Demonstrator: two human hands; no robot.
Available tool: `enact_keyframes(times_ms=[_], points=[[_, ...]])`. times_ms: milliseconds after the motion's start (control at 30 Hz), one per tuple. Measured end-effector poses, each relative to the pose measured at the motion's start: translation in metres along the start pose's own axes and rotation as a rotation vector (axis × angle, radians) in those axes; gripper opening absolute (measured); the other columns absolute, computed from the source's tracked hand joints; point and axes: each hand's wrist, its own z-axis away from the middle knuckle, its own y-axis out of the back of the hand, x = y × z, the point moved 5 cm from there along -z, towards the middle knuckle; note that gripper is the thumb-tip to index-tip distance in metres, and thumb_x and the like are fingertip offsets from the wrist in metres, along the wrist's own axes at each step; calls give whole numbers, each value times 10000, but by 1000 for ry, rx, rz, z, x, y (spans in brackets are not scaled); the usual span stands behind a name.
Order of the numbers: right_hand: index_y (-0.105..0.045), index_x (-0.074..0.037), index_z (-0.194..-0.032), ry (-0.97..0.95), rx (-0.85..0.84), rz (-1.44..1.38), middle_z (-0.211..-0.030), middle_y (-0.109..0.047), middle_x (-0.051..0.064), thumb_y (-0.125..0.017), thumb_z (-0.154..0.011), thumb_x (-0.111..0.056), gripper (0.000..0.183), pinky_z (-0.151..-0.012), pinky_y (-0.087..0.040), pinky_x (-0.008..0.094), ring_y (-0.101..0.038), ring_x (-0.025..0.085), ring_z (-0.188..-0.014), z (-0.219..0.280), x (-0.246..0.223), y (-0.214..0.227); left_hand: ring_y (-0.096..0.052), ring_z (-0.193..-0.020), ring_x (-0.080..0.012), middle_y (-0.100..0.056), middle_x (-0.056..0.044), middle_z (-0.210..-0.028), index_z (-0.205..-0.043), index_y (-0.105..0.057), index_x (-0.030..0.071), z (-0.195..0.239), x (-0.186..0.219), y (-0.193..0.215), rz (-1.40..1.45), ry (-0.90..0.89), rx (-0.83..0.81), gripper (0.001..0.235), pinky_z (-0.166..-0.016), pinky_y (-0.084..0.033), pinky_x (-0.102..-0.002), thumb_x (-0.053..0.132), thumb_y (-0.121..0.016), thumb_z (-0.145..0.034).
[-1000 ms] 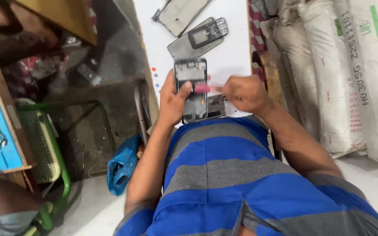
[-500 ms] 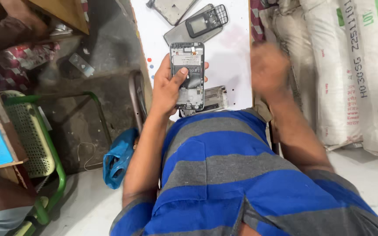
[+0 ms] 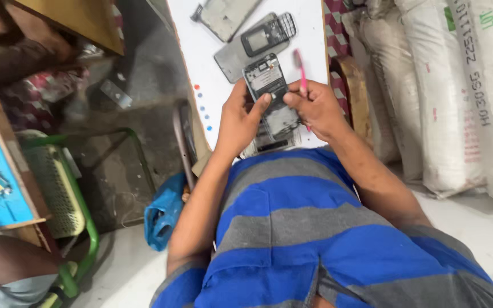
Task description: The person uses a pink toothbrush to scrub the internal components of several disassembled mobile phones on a white workbench. They handle each phone one at a time, brushing the circuit boards and battery areas before placing them back on the table.
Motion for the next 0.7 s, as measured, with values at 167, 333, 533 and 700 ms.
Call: enact_keyframes(times_ms=[167,333,533,700], points=[[-613,-94,-1080,47,58,-230,-739,-561,-64,-766,-960,-198,220,-406,-303,196,-415,9,-472,-20,24,30,-679,-925,-189,-708,-108,-1139,-1340,-611,17,53,101,23,-281,-370,127,332,-877,-558,-315,114,-662,-1026],[-589,-105,-1051,138,-66,-513,-819,-606,-53,-782,-1036,-170,204,-548,-418,246,-528,62,-656,-36,30,37,-720,-1030,-209,-722,-104,-1224,-1316,-638,20,138,138,4,-136,-514,-494,287,-1001,-572,-338,128,-555,-1064],[-634,-115,-1100,154,-68,-555,-799,-648,-33,-800,-964,-253,256,-377,-308,193,-404,14,-443,-27,41,51,-713,-1045,-215,-711,-109,-1233,-1316,-631,13,192,125,-4,-173,-591,-521,284,-1006,-570,-337,129,-544,-1072],[-560,-131,-960,209,58,-454,-672,-555,-99,-796,-1098,-221,288,-395,-314,233,-413,21,-422,-25,56,77,-707,-1057,-220,-703,-114,-1241,-1316,-624,7,210,107,-4,-133,-545,-477,282,-1011,-568,-336,129,-535,-1078]])
